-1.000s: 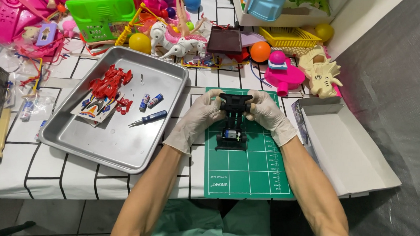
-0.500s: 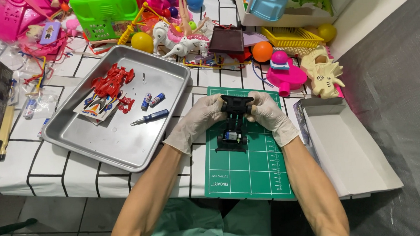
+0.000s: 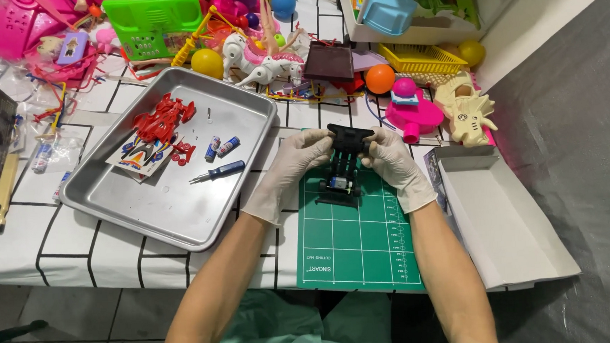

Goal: The person assembles a red toy car on a green cutting mat. They attach the red body to the black chassis, insert small wheels, and use a blue screwdriver to tighten the components. Finally, the person places the completed toy car into a white box.

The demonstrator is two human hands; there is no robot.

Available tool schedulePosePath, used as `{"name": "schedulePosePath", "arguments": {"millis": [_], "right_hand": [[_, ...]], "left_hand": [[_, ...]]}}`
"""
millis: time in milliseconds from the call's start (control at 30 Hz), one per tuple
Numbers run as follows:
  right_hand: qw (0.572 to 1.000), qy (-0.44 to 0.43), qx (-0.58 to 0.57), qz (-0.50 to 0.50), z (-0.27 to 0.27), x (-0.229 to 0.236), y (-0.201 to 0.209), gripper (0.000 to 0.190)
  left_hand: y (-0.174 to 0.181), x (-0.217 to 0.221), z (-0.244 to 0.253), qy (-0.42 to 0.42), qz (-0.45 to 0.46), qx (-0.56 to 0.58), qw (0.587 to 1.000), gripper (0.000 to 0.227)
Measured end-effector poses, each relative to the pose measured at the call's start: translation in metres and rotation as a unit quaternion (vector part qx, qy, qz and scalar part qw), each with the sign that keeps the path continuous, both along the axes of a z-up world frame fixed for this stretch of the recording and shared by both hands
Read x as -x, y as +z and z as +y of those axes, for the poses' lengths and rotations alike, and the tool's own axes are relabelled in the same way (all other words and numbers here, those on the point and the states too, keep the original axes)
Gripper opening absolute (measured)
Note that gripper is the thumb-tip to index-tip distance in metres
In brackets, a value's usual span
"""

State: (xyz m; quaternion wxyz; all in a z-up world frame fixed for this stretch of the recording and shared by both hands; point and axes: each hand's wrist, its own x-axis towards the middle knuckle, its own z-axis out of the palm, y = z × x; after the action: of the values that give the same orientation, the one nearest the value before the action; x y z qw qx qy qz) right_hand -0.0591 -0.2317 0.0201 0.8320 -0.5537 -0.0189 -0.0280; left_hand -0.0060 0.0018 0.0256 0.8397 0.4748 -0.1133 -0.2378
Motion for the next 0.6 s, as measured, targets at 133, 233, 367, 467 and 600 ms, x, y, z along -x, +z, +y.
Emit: {"name": "schedulePosePath", "arguments": {"millis": [133, 233, 367, 467, 600], "right_hand": [[1.0, 0.005, 0.021, 0.001, 0.009, 0.003, 0.007, 0.028], [0.999, 0.003, 0.047, -0.001, 0.009, 0.001, 0.001, 0.028], [0.999, 0.005, 0.054, -0.001, 0.01, 0.004, 0.001, 0.031], [0.998, 0.018, 0.052, -0.01, 0.007, 0.003, -0.002, 0.031], [0.998, 0.034, 0.054, -0.019, 0.002, 0.0, -0.003, 0.033]], "left_hand": [[0.011, 0.0, 0.01, 0.04, -0.02, -0.046, 0.998, 0.035], [0.011, -0.004, 0.012, 0.053, -0.051, -0.082, 0.994, 0.035], [0.016, -0.001, 0.015, 0.063, -0.074, -0.101, 0.99, 0.033], [0.015, 0.001, 0.014, 0.061, -0.091, -0.109, 0.988, 0.034], [0.015, 0.005, 0.018, 0.052, -0.11, -0.119, 0.985, 0.035]]}}
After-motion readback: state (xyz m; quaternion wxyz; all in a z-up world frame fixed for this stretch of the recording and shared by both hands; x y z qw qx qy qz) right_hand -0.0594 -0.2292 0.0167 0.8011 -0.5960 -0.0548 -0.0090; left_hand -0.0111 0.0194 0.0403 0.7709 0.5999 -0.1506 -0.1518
